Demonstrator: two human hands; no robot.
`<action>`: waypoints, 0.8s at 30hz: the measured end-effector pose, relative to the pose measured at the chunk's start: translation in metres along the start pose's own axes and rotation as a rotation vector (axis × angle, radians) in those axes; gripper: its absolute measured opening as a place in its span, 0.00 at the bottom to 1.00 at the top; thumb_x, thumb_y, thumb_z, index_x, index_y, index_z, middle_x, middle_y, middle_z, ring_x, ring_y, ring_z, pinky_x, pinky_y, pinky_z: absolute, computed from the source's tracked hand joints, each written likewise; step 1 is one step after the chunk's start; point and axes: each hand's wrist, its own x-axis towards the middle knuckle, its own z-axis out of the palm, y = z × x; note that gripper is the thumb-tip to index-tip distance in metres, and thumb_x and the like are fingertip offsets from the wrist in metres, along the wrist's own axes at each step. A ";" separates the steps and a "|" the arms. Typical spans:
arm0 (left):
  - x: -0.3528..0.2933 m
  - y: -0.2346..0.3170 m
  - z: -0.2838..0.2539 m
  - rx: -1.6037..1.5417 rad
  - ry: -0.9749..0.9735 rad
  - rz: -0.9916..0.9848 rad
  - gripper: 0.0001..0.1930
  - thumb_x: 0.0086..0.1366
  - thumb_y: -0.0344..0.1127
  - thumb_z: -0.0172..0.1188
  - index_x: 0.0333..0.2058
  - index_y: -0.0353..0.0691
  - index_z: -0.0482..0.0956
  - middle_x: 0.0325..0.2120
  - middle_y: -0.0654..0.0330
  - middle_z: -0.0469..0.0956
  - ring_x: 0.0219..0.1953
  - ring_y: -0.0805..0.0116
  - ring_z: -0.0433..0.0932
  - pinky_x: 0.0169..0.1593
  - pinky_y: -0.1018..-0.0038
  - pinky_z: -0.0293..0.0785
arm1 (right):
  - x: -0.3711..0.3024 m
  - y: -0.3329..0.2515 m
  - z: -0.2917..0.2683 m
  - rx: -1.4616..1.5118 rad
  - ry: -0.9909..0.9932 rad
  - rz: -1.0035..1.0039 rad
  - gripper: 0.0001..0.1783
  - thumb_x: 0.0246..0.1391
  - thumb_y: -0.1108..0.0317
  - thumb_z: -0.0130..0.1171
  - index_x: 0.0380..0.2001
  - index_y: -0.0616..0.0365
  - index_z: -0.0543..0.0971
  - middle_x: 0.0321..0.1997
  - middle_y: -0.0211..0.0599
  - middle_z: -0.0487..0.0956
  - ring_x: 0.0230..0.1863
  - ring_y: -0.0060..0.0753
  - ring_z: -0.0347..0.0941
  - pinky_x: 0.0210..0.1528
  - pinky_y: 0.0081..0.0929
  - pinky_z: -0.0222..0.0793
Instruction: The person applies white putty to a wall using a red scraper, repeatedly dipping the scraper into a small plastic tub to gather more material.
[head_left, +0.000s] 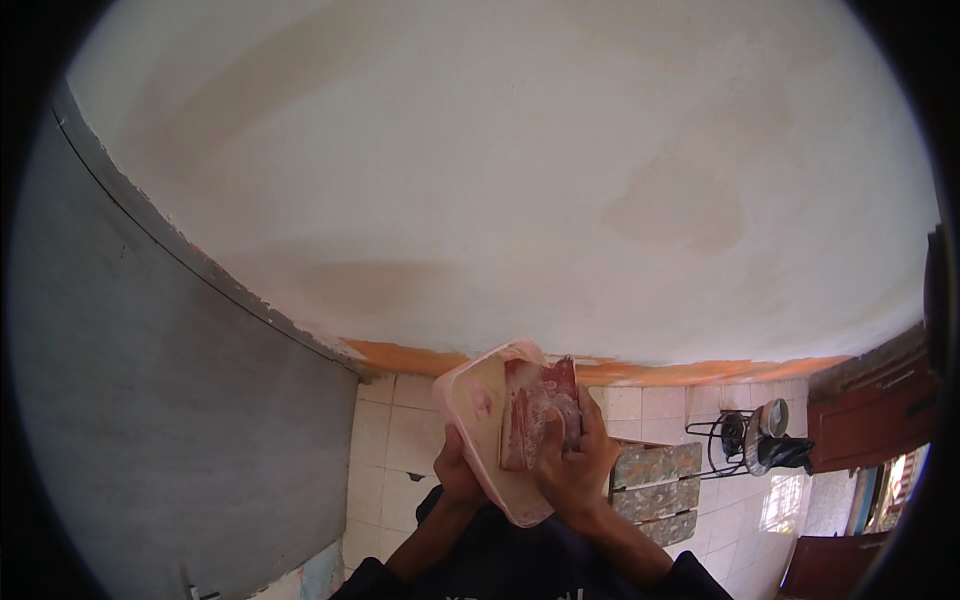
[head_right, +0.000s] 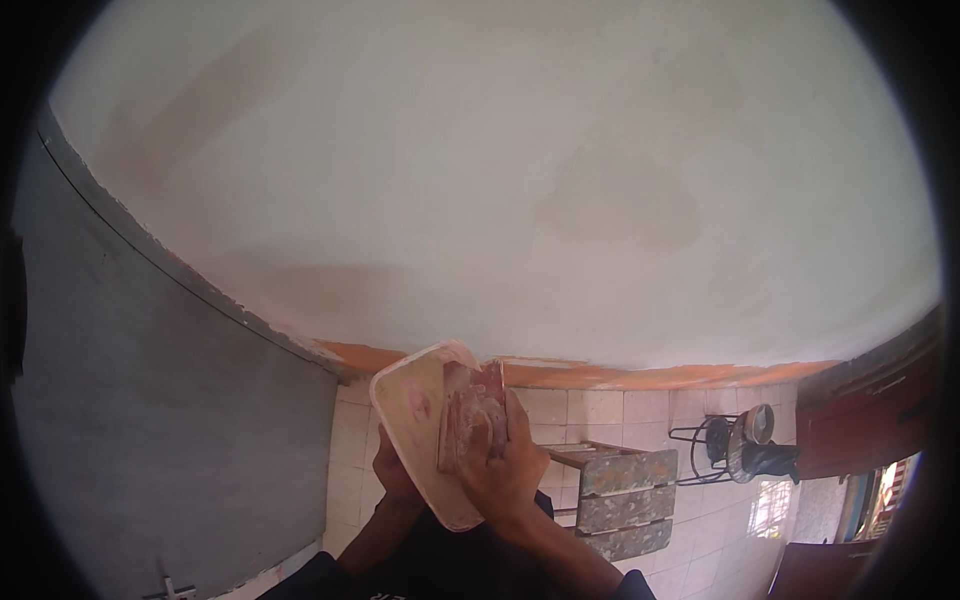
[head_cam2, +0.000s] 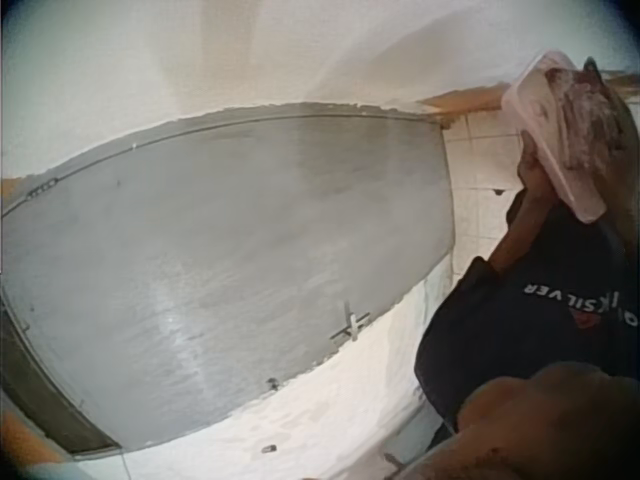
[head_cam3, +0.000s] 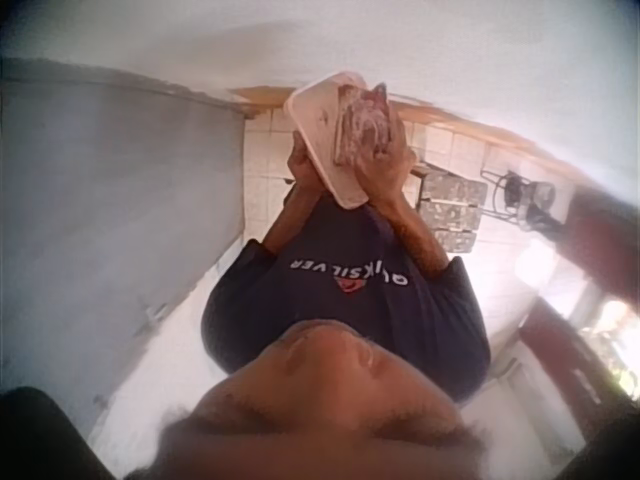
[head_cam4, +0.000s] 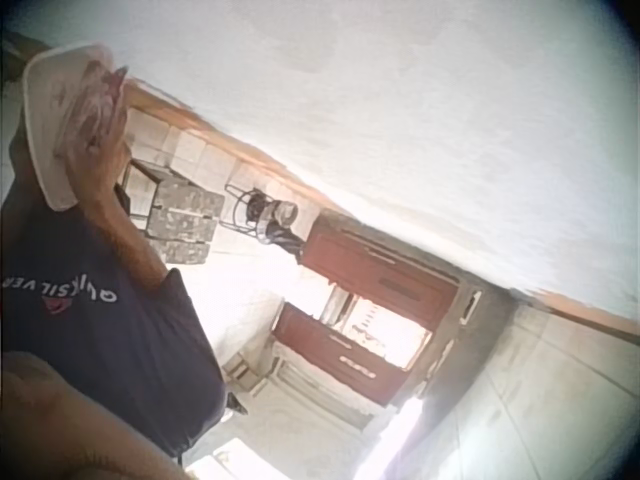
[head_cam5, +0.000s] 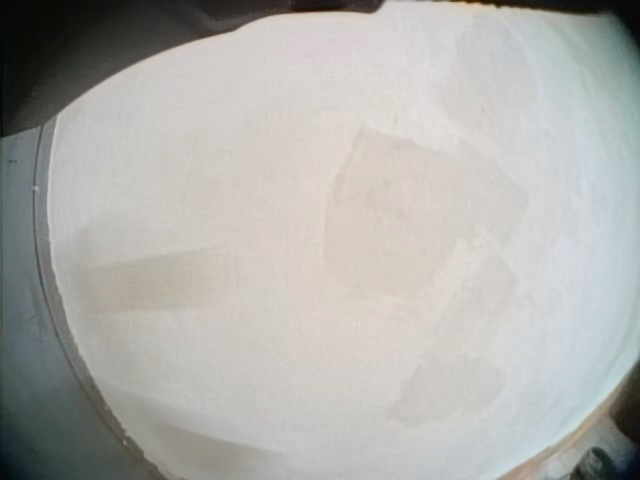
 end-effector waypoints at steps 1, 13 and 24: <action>-0.001 0.000 0.000 0.003 0.008 0.003 0.38 0.72 0.59 0.39 0.68 0.35 0.48 0.66 0.45 0.57 0.66 0.46 0.59 0.68 0.51 0.56 | 0.000 0.001 0.000 0.024 -0.012 0.017 0.22 0.58 0.73 0.58 0.53 0.75 0.71 0.42 0.53 0.82 0.40 0.29 0.80 0.41 0.24 0.76; -0.009 -0.004 -0.014 -0.077 0.041 0.010 0.38 0.72 0.58 0.40 0.68 0.35 0.48 0.65 0.46 0.58 0.66 0.47 0.60 0.68 0.51 0.56 | -0.012 0.002 -0.009 -0.063 -0.058 0.022 0.25 0.57 0.67 0.58 0.54 0.72 0.69 0.35 0.58 0.81 0.34 0.53 0.83 0.36 0.36 0.78; -0.016 -0.005 -0.013 -0.095 0.071 0.031 0.37 0.72 0.58 0.39 0.67 0.34 0.51 0.64 0.47 0.61 0.64 0.49 0.63 0.67 0.53 0.58 | -0.016 -0.001 -0.007 -0.028 -0.148 0.035 0.21 0.58 0.74 0.57 0.53 0.73 0.70 0.35 0.47 0.82 0.34 0.24 0.79 0.34 0.23 0.75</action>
